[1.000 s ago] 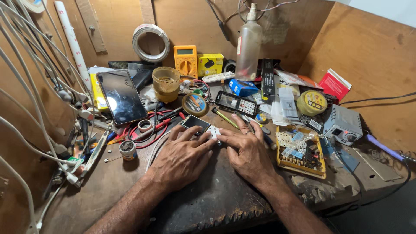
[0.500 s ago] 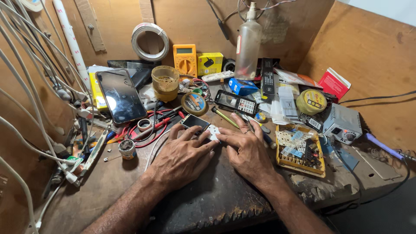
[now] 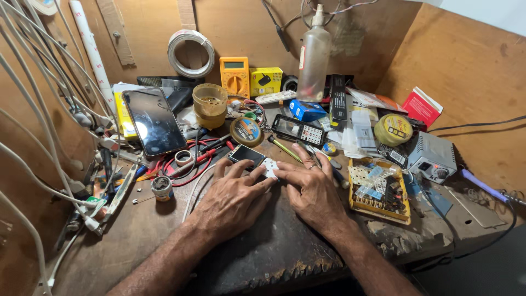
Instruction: The person disassembles a small electronic device, likely a mobile phone, using a screwdriver and tweezers. They remove the back cover, unscrew internal components, and manipulate the circuit board and keypad assembly on a cluttered workbench.
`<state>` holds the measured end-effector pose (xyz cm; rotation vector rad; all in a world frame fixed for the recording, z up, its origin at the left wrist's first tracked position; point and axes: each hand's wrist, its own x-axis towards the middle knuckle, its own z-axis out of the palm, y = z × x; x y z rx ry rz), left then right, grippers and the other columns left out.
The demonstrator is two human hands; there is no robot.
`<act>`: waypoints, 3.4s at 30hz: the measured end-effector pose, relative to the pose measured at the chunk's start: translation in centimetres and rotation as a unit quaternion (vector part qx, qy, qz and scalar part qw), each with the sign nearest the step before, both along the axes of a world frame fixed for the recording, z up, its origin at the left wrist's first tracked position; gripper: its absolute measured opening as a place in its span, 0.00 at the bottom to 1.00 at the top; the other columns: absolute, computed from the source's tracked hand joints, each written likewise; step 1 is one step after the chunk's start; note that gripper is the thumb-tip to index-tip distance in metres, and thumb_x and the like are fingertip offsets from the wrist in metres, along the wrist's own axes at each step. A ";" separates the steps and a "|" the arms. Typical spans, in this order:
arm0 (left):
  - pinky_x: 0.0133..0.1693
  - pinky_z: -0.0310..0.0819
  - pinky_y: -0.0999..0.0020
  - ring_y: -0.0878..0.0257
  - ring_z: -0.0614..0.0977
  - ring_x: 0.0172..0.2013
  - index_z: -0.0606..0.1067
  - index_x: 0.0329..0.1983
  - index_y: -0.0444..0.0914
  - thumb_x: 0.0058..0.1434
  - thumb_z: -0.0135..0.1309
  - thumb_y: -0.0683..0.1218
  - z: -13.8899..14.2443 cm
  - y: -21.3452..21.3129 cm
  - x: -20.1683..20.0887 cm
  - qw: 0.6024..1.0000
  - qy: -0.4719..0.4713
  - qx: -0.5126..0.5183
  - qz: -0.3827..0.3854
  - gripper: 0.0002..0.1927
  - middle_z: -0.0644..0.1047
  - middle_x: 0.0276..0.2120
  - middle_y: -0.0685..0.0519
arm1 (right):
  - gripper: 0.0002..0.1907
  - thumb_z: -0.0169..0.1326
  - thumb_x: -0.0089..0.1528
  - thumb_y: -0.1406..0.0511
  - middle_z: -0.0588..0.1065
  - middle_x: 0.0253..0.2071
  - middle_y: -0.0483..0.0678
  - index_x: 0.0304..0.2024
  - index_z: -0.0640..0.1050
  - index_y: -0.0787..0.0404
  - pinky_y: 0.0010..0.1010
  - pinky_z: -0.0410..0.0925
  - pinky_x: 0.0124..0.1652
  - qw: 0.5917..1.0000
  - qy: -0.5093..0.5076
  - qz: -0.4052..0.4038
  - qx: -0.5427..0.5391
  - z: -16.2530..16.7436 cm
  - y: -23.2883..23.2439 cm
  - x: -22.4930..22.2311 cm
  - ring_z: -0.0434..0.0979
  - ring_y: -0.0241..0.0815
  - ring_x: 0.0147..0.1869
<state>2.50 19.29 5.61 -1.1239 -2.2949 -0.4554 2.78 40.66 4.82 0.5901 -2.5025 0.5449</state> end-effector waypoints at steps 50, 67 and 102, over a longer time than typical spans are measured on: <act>0.61 0.53 0.44 0.48 0.69 0.64 0.73 0.59 0.30 0.65 0.53 0.56 -0.5 0.5 -0.5 0.999 -0.016 -0.002 0.041 0.28 0.80 0.49 0.42 | 0.22 0.53 0.60 0.66 0.72 0.66 0.42 0.58 0.79 0.55 0.62 0.39 0.69 0.998 -0.037 0.022 0.052 0.1 0.1 0.0 0.53 0.53 0.79; 0.62 0.51 0.42 0.48 0.69 0.64 0.71 0.61 0.31 0.67 0.49 0.57 -0.5 0.5 -0.3 0.999 -0.005 -0.007 0.041 0.29 0.80 0.52 0.42 | 0.20 0.52 0.61 0.66 0.75 0.63 0.41 0.56 0.81 0.51 0.59 0.38 0.71 0.998 -0.043 -0.001 0.036 0.2 0.1 0.1 0.55 0.50 0.78; 0.61 0.52 0.39 0.48 0.69 0.63 0.74 0.58 0.38 0.65 0.51 0.56 0.4 0.2 0.2 0.999 -0.022 -0.024 0.022 0.24 0.75 0.57 0.44 | 0.22 0.49 0.60 0.70 0.75 0.63 0.43 0.56 0.80 0.55 0.61 0.39 0.70 0.999 -0.037 0.009 0.035 0.3 0.1 0.0 0.55 0.51 0.78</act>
